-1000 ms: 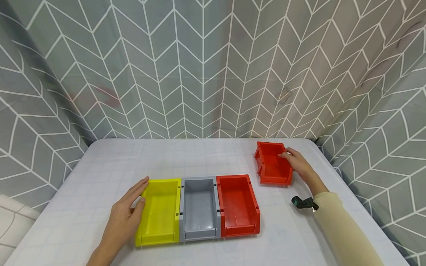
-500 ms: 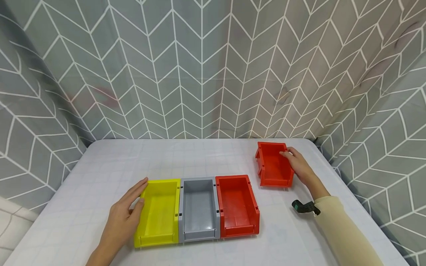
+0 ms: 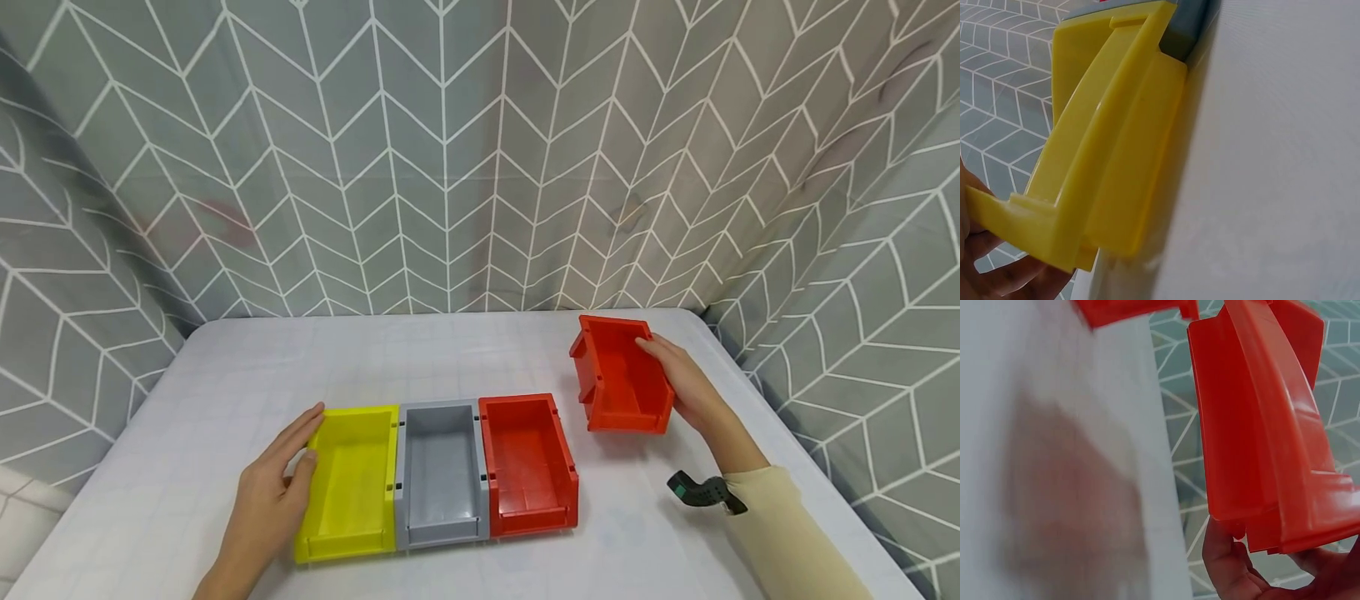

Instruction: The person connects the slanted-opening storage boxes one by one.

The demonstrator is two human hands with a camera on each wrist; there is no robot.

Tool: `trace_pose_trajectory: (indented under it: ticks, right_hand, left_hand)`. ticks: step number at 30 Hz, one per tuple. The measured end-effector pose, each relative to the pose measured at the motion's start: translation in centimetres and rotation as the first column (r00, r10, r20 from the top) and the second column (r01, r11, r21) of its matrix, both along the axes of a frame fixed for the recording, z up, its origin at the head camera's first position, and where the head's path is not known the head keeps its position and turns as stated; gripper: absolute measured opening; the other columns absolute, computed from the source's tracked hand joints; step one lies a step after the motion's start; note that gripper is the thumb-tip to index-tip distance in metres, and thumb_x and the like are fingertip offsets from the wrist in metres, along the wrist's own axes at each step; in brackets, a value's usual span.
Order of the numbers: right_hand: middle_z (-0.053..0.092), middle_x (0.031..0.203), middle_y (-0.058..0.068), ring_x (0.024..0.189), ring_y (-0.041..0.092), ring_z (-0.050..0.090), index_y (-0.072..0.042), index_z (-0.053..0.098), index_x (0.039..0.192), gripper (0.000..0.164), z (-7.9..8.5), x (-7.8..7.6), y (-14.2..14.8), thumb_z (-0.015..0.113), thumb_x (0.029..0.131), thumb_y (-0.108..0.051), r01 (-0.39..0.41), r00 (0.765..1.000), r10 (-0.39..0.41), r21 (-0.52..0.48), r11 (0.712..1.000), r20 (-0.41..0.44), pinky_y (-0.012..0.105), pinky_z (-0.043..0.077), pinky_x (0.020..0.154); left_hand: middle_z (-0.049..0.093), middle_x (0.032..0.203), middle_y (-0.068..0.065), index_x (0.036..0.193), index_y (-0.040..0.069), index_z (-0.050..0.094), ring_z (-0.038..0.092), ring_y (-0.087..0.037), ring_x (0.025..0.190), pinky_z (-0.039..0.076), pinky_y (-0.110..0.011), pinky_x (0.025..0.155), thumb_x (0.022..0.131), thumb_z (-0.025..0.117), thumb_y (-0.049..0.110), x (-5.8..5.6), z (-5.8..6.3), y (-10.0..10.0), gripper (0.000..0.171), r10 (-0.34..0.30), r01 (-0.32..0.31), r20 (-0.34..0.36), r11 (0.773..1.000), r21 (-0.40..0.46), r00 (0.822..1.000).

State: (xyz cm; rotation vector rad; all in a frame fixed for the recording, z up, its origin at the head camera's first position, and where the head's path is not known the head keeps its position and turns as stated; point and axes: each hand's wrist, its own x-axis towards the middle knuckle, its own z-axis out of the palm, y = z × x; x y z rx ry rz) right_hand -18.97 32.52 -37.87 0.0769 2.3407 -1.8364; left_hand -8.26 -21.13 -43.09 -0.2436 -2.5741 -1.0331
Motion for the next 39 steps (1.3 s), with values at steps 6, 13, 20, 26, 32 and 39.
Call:
trace_pose_trajectory:
  ticks: [6, 13, 20, 26, 32, 39]
  right_hand:
    - [0.04, 0.151, 0.019, 0.123, 0.029, 0.048, -0.008, 0.025, 0.163, 0.076, 1.0, 1.4, -0.8, 0.046, 0.108, -0.055, -0.019, 1.0, 0.019, -0.006, 1.0, -0.008, 0.035, 0.058, 0.089]
    - [0.041, 0.149, 0.019, 0.119, 0.026, 0.051, -0.007, 0.025, 0.163, 0.075, 1.7, 2.6, -1.4, 0.043, 0.109, -0.054, -0.044, 0.999, 0.044, -0.003, 0.999, -0.017, 0.037, 0.059, 0.087]
    - [0.042, 0.149, 0.022, 0.117, 0.027, 0.054, -0.006, 0.026, 0.162, 0.074, 2.0, 3.5, -1.8, 0.043, 0.109, -0.054, -0.057, 0.998, 0.057, 0.007, 0.998, -0.017, 0.039, 0.06, 0.085]
    - [0.042, 0.148, 0.022, 0.116, 0.028, 0.053, -0.006, 0.025, 0.163, 0.075, 1.9, 4.2, -2.1, 0.044, 0.109, -0.053, -0.037, 0.999, 0.037, 0.006, 0.999, 0.014, 0.039, 0.06, 0.085]
    - [0.044, 0.145, 0.022, 0.113, 0.027, 0.056, -0.006, 0.023, 0.163, 0.076, 1.9, 4.7, -2.4, 0.045, 0.108, -0.053, -0.038, 0.998, 0.039, -0.014, 0.999, 0.046, 0.039, 0.06, 0.084]
    - [0.046, 0.143, 0.023, 0.114, 0.028, 0.056, -0.004, 0.029, 0.16, 0.071, 1.6, 5.1, -2.7, 0.045, 0.109, -0.05, -0.069, 0.996, 0.07, -0.025, 0.997, 0.057, 0.04, 0.06, 0.085]
  left_hand:
    - [0.048, 0.158, -0.003, 0.152, 0.005, 0.054, 0.05, -0.036, 0.138, 0.055, -0.049, 0.088, 0.104, 0.055, -0.001, -0.3, 0.0, 0.0, 0.048, 0.024, -0.024, -0.004, 1.0, -0.008, 1.0]
    - [0.049, 0.157, -0.003, 0.151, 0.004, 0.054, 0.05, -0.035, 0.138, 0.056, -0.043, 0.087, 0.104, 0.054, -0.001, -0.8, -0.1, 0.3, 0.048, 0.033, -0.033, -0.003, 0.999, -0.008, 0.999]
    - [0.047, 0.158, -0.005, 0.152, 0.004, 0.052, 0.049, -0.035, 0.139, 0.055, -0.026, 0.091, 0.104, 0.052, 0.0, -0.9, 0.2, 0.4, 0.048, 0.047, -0.047, 0.015, 0.999, -0.007, 0.999]
    - [0.039, 0.163, 0.002, 0.158, 0.013, 0.047, 0.04, -0.035, 0.146, 0.048, -0.06, 0.098, 0.11, 0.051, 0.011, -0.7, 0.1, -0.3, 0.048, 0.002, -0.012, 0.113, 0.997, 0.08, 0.994]
    - [0.038, 0.163, 0.009, 0.156, 0.018, 0.05, 0.036, -0.019, 0.149, 0.036, -0.016, 0.107, 0.113, 0.047, 0.021, -0.4, -0.3, -0.9, 0.044, -0.036, 0.021, 0.113, 0.991, 0.132, 0.993]
    - [0.039, 0.161, 0.012, 0.154, 0.022, 0.053, 0.036, -0.015, 0.148, 0.027, -0.002, 0.101, 0.112, 0.048, 0.015, -0.3, -0.7, -0.9, 0.043, -0.068, 0.058, 0.058, 0.986, 0.155, 0.996]
